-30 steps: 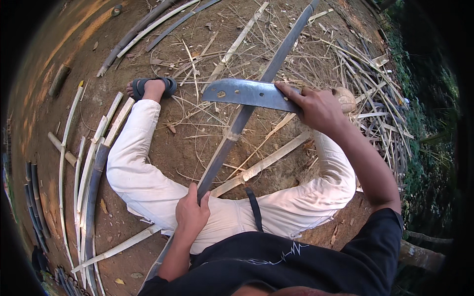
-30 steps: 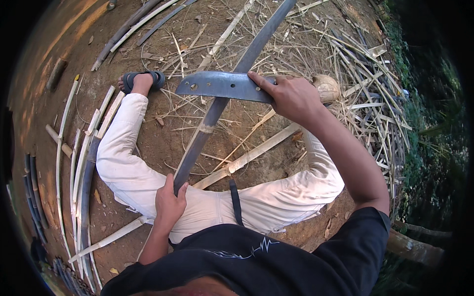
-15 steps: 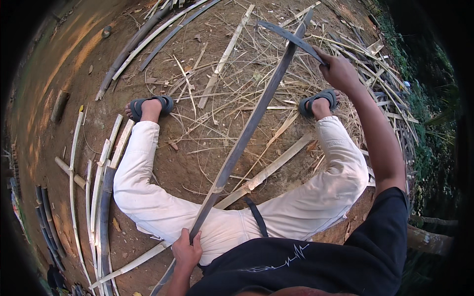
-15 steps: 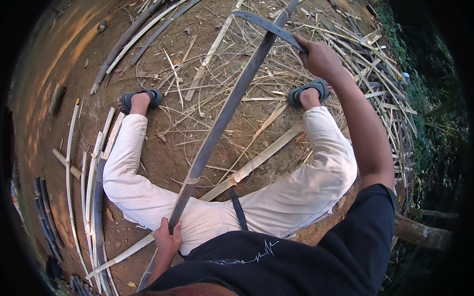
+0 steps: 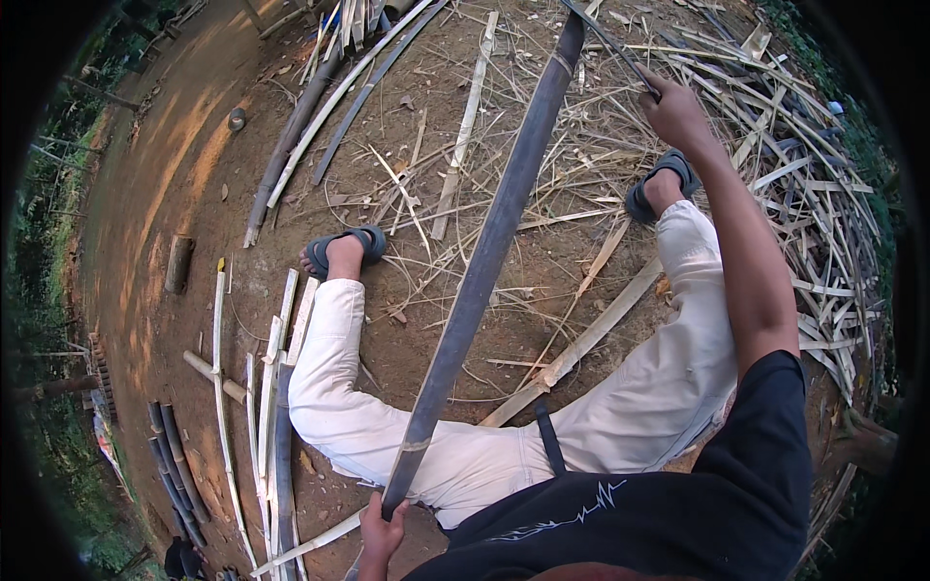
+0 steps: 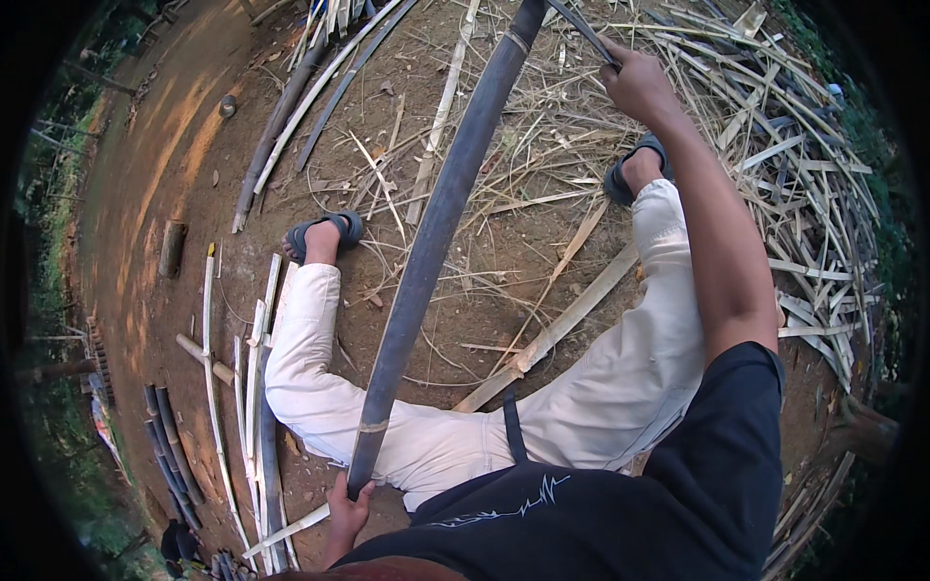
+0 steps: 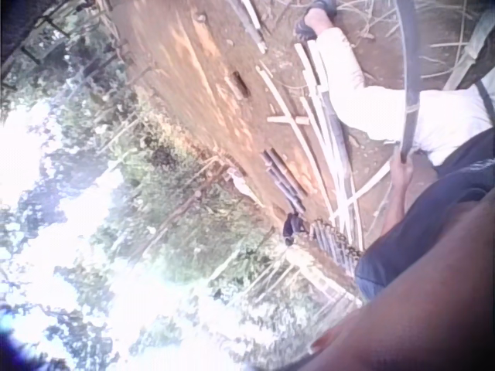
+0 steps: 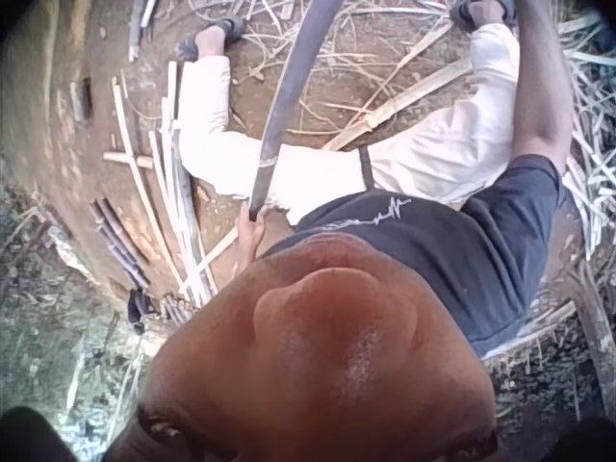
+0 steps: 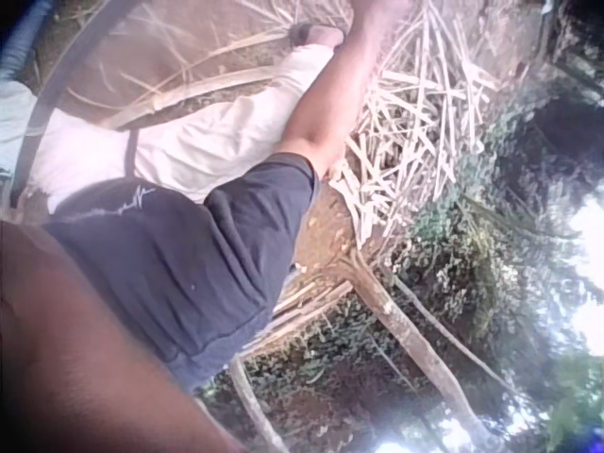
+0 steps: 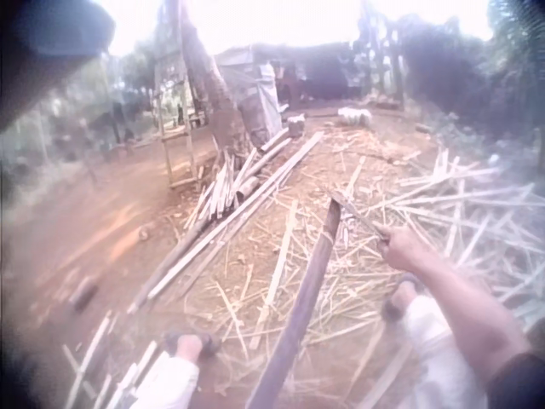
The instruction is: The person shapes bamboo strips by hand using a large knife, scraping and trimming the edges while sitting on the ground.
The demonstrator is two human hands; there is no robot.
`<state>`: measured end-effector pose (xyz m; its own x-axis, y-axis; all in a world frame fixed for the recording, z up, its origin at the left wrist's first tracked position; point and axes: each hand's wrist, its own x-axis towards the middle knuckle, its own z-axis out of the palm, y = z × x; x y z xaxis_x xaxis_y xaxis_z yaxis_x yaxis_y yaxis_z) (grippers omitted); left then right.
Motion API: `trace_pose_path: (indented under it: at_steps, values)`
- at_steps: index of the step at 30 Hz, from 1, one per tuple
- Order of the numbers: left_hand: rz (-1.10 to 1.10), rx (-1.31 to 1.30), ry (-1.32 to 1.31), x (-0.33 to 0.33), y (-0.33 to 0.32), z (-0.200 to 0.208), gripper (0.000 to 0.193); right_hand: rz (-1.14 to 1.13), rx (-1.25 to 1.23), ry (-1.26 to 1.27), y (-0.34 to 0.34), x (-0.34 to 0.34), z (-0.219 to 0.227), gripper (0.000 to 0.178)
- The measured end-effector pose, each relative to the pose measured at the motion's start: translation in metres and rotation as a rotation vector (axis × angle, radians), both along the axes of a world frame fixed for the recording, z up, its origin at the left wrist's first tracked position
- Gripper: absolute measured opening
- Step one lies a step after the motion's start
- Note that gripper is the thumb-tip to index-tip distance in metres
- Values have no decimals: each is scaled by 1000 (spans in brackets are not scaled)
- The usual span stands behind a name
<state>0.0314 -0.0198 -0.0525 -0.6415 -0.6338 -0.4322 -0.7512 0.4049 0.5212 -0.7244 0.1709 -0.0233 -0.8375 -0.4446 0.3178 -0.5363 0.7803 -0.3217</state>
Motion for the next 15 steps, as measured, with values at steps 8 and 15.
trace_pose_path:
  at_steps: [8,15]
  values:
    - [124,478,64,-115,-52,32,32,-72,-521,-541,-6,-11,-17,29]
    - [106,851,213,-217,-67,28,29,49,-530,-559,-39,92,14,24]
